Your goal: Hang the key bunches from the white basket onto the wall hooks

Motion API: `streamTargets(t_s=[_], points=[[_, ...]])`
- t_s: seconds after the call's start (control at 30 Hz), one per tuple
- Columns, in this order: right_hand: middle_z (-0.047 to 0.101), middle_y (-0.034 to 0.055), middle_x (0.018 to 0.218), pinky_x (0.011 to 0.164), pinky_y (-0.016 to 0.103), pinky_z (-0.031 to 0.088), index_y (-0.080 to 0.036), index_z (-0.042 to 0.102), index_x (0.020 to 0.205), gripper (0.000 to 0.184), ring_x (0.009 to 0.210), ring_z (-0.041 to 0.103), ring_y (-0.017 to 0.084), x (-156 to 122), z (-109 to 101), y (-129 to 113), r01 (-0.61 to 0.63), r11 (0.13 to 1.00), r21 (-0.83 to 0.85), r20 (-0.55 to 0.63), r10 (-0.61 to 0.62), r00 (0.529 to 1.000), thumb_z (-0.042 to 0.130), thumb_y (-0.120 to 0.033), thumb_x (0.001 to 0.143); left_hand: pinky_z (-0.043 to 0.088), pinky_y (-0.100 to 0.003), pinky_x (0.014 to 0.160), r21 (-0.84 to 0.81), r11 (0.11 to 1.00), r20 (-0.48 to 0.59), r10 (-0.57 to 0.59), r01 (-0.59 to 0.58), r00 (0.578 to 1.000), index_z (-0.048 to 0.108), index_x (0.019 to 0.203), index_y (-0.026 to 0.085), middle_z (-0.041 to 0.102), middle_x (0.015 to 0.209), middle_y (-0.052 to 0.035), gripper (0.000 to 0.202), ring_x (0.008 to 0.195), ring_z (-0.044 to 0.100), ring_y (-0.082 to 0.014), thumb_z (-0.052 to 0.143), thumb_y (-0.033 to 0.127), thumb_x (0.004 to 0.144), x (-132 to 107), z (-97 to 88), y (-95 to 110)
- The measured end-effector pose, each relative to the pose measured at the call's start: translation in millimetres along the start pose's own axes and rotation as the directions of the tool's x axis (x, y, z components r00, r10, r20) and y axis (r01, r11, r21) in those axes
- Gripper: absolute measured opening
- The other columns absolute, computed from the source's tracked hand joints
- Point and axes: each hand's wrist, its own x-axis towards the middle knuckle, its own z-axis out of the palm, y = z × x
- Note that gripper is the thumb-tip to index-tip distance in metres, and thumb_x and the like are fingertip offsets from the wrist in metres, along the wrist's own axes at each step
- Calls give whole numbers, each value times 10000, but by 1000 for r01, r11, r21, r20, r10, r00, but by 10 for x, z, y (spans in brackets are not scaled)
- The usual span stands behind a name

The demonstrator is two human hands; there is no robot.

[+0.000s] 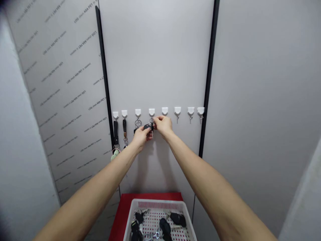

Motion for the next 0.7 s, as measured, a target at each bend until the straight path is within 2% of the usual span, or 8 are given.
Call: streamTargets(t_s=[0.13,0.27,0.43,0.53,0.6,0.67,0.7], points=[[455,-33,409,407,194,408,-139,477,537,90,397,449,68,69,45,36,-12,996,-83,-55,7,998,473,-204,599,332,-145,397,-38,998,-12,-43,43,999,430,672,105,423,500,36,24,380,407,-20,413,111,656,23,41,-11],[465,-20,407,404,197,403,-128,503,574,100,399,458,77,86,48,136,-18,985,-174,-36,12,999,459,-209,613,335,-153,405,-15,995,29,-98,98,995,423,661,99,424,512,27,20,384,410,-22,404,101,660,-19,46,-86],[505,-12,513,433,188,401,-110,533,708,147,417,459,51,-31,-69,279,39,982,-184,-17,-42,999,442,-187,623,350,-151,441,48,987,52,-157,154,986,429,795,81,458,581,7,139,436,444,-26,410,97,657,-199,-46,-248],[512,-10,582,437,178,391,-112,517,798,198,414,448,31,-286,-212,487,3,988,-155,3,-3,1000,417,-169,637,356,-155,465,139,976,85,-181,168,980,403,923,91,485,645,-6,272,476,461,-32,424,116,653,-400,-203,-495],[509,-11,570,428,174,376,-108,520,799,200,398,430,29,-569,-320,726,-57,977,-206,80,75,994,417,-164,636,365,-167,486,265,948,121,-212,174,970,416,943,100,502,677,-15,290,498,464,-40,418,125,654,-585,-370,-746],[513,-10,541,431,182,369,-104,536,759,183,396,422,39,-924,-420,1031,-120,943,-310,229,197,953,432,-177,627,382,-193,535,430,891,172,-239,145,956,452,916,101,520,699,-27,268,544,476,-60,412,130,652,-795,-581,-1028],[522,-6,539,444,189,371,-108,545,737,175,411,430,48,-1112,-460,1193,-139,920,-368,314,263,912,440,-186,622,387,-210,574,520,848,205,-242,103,948,472,894,103,529,710,-35,254,581,483,-75,412,132,650,-897,-696,-1164]])
